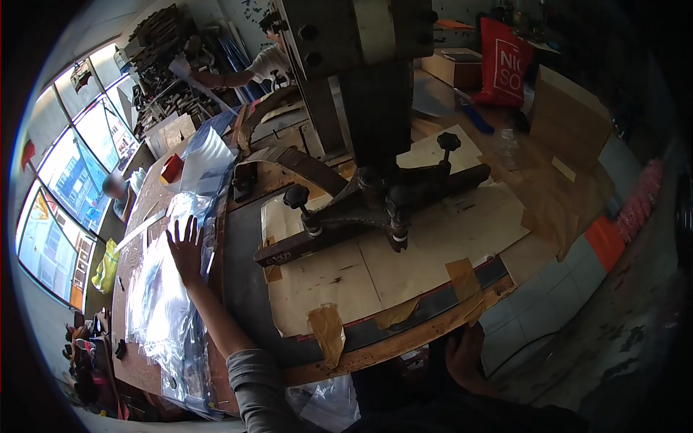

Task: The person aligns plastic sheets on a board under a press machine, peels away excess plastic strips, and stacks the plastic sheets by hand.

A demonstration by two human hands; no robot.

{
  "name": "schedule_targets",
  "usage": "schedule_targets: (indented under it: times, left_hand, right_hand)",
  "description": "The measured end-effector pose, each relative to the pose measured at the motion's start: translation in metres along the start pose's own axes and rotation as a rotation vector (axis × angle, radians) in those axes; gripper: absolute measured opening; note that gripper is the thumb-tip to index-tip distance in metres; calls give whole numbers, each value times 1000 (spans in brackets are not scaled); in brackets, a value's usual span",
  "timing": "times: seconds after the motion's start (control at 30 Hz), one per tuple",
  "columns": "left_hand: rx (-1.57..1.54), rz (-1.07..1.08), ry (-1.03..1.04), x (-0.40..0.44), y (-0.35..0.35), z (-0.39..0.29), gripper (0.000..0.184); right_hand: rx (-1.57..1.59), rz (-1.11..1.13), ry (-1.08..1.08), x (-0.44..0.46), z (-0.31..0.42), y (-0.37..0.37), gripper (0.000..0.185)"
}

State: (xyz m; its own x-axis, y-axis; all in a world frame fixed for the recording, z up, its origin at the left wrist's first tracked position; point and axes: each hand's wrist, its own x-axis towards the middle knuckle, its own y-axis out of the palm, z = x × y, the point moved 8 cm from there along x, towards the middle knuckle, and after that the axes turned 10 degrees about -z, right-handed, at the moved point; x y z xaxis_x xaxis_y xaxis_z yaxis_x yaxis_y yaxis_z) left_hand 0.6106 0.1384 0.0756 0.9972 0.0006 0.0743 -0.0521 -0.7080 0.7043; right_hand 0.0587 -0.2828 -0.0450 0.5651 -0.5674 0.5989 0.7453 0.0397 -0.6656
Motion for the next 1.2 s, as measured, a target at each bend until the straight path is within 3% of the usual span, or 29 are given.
schedule_targets:
  times: [0.1,0.23,0.33,0.37,0.5,0.53,0.6,0.7,0.73,0.83,0.97,1.0,1.07,1.13,1.2]
  left_hand:
    - [1,-115,34,-9,31,-8,68]
    - [491,150,262,50,78,0,88]
    - [826,-22,433,67,156,-3,113]
    - [948,-284,479,112,151,-7,114]
    - [974,-310,776,151,170,-10,85]
    - [1056,-343,754,154,168,-16,71]
    - [320,82,376,193,155,-4,65]
    - [292,-101,527,174,132,-33,50]
    - [515,-155,747,162,132,-48,47]
    - [55,137,789,118,121,-108,43]
    - [258,-7,1261,-4,122,-195,38]
    - [477,-69,1427,-44,123,-214,35]
    - [1177,-264,1976,-147,143,-243,32]
    - [1828,-627,2256,-233,150,-247,29]
    - [1615,-717,2015,-326,140,-244,31]
  right_hand:
    - [-5,-6,-16,-2,-2,0,60]
    - [-30,-18,-27,-4,-5,4,59]
    - [-37,-33,-44,3,1,-1,53]
    - [-32,-42,-37,5,1,-3,54]
    - [-5,-45,23,13,0,-12,58]
    - [12,-32,46,13,-1,-12,60]
    - [16,-49,62,13,-3,-13,56]
    - [23,-37,74,14,-5,-11,57]
    - [28,-24,76,14,-4,-10,57]
    - [40,-16,21,15,-2,-8,61]
    - [34,-55,-15,11,-1,-4,59]
    - [42,-61,-18,9,-2,-2,57]
    - [109,-84,-44,9,5,-12,51]
    - [235,-130,-85,18,15,-28,43]
    - [454,-69,-201,16,33,-42,37]
